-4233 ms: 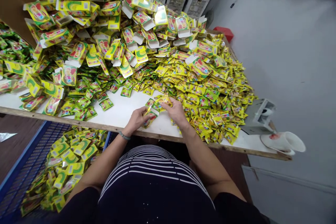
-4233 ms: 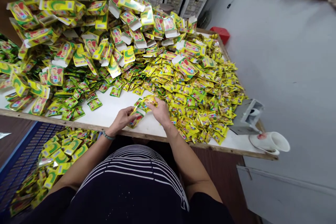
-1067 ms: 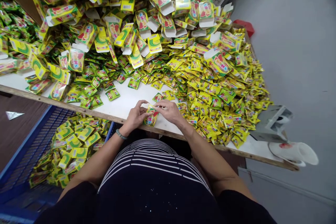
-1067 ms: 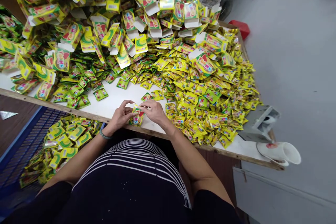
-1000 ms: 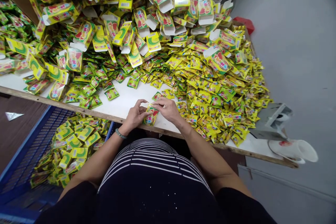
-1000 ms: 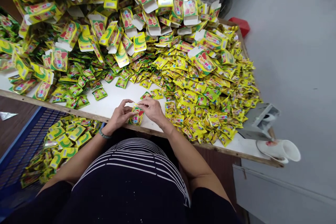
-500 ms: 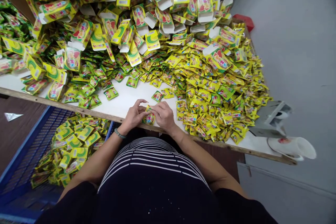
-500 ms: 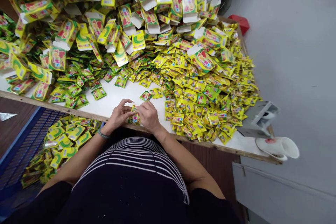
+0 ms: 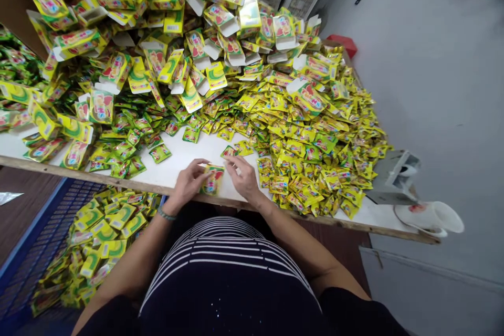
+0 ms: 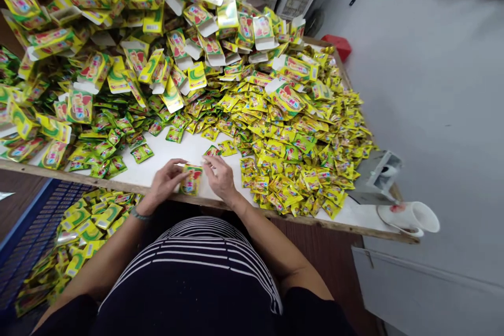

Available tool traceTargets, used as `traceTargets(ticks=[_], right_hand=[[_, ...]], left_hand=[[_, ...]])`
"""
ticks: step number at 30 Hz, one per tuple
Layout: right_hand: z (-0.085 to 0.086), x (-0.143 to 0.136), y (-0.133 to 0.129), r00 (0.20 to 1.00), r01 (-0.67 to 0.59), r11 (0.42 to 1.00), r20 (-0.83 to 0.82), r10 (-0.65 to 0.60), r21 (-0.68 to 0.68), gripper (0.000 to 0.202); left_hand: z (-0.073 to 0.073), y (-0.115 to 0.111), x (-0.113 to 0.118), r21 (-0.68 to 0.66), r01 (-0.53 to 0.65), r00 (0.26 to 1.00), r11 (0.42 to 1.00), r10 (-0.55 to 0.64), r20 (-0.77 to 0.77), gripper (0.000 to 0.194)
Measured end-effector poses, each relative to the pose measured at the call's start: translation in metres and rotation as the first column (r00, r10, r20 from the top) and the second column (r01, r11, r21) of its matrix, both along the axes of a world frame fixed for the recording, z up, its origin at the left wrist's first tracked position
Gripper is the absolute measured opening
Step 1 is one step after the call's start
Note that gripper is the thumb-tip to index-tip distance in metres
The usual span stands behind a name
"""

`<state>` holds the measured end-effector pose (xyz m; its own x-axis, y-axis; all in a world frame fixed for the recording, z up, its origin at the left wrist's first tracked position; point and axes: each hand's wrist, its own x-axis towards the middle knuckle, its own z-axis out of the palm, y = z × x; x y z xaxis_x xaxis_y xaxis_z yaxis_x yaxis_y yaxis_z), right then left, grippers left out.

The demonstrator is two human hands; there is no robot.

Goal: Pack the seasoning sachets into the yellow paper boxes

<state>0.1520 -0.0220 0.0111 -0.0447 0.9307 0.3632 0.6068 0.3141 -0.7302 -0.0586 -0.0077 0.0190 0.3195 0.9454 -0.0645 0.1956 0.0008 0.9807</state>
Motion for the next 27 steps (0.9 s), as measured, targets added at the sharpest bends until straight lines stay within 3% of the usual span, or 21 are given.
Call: traceTargets(ticks=[2, 4, 6, 8, 11, 15, 18, 21, 23, 27], right_hand=[[-0.003, 0.020, 0.014, 0.990, 0.137, 0.990, 0.016, -0.137, -0.021, 0.032], [-0.008, 0.041, 0.031, 0.964, 0.235, 0.971, 0.137, -0.227, -0.045, 0.035], [-0.015, 0.055, 0.046, 0.948, 0.228, 0.966, 0.255, -0.190, -0.126, 0.036], [-0.024, 0.058, 0.055, 0.935, 0.183, 0.961, 0.339, -0.105, -0.207, 0.036], [-0.033, 0.045, 0.053, 0.923, 0.114, 0.963, 0.385, -0.011, -0.246, 0.030], [-0.037, 0.028, 0.036, 0.936, 0.023, 0.974, 0.347, 0.058, -0.225, 0.018], [-0.037, 0.028, 0.031, 0.940, 0.070, 0.979, 0.340, 0.000, -0.194, 0.012], [-0.038, 0.031, 0.032, 0.940, 0.113, 0.977, 0.339, -0.045, -0.183, 0.033], [-0.038, 0.030, 0.034, 0.942, 0.121, 0.971, 0.333, -0.047, -0.206, 0.040], [-0.037, 0.029, 0.032, 0.965, 0.131, 0.948, 0.255, -0.055, -0.290, 0.023]], left_hand=[[0.029, 0.000, -0.044, 0.090, -0.026, 0.972, 0.996, 0.047, -0.231, 0.040], [0.060, -0.001, -0.097, 0.070, -0.009, 0.855, 0.997, 0.044, -0.517, 0.043], [0.085, -0.002, -0.137, 0.013, 0.002, 0.656, 1.000, 0.009, -0.755, 0.045], [0.098, -0.002, -0.148, 0.033, 0.008, 0.536, 0.999, 0.023, -0.844, 0.044], [0.091, 0.003, -0.107, 0.072, 0.020, 0.529, 0.997, 0.051, -0.847, 0.040], [0.051, 0.026, -0.008, 0.107, -0.013, 0.517, 0.994, 0.099, -0.850, 0.040], [0.019, 0.043, 0.045, 0.133, 0.011, 0.456, 0.991, 0.113, -0.882, 0.050], [-0.001, 0.049, 0.065, 0.138, -0.009, 0.452, 0.990, 0.127, -0.883, 0.048], [-0.007, 0.048, 0.066, 0.161, -0.013, 0.503, 0.987, 0.145, -0.852, 0.042], [-0.011, 0.044, 0.053, 0.136, -0.062, 0.668, 0.989, 0.142, -0.730, 0.030]])
